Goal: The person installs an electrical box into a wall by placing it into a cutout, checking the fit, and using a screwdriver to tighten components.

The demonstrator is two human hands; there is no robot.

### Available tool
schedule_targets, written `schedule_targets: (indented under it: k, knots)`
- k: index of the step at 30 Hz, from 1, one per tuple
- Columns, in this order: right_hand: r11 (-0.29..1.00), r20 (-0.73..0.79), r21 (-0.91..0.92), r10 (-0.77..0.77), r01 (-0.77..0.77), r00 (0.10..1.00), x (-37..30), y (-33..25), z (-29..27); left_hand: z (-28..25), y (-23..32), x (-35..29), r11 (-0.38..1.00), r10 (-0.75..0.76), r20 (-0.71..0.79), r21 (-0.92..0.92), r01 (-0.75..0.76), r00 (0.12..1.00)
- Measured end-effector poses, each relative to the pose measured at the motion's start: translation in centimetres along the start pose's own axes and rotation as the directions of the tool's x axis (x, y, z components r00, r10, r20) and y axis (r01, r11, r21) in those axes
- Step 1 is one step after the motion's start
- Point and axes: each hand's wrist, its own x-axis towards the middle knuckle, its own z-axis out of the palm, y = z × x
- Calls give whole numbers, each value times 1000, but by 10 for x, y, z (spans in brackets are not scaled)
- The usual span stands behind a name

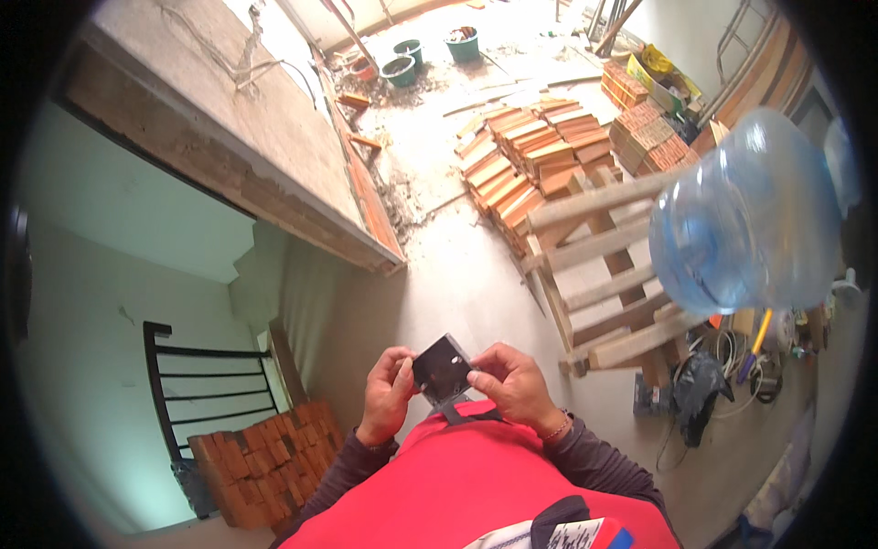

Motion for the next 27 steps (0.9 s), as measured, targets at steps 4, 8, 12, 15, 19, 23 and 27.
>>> schedule_targets:
  k: [4,8,12,15,19,23,27]
  knots:
    - [997,30,34,-67,66,997,59,-21,-6,-7,25,47,985,120,19,122,-122,993]
    - [979,-9,67,-191,191,982,103,-33,-2,-11,57,98,929,276,128,220,-299,953]
    - [964,-82,18,-263,266,961,137,-35,-7,-27,73,152,868,350,325,240,-435,879]
    - [955,-211,-70,-295,287,932,142,-46,-4,-30,82,182,867,300,418,255,-428,858]
    - [933,-456,-236,-352,271,818,127,-35,13,-27,74,213,955,100,569,176,-240,816]
    - [949,-679,-303,-282,91,678,77,-26,30,-4,56,224,946,-107,786,270,-182,609]
    - [944,-832,-326,-314,54,458,4,7,42,48,33,198,902,-261,897,359,-242,356]
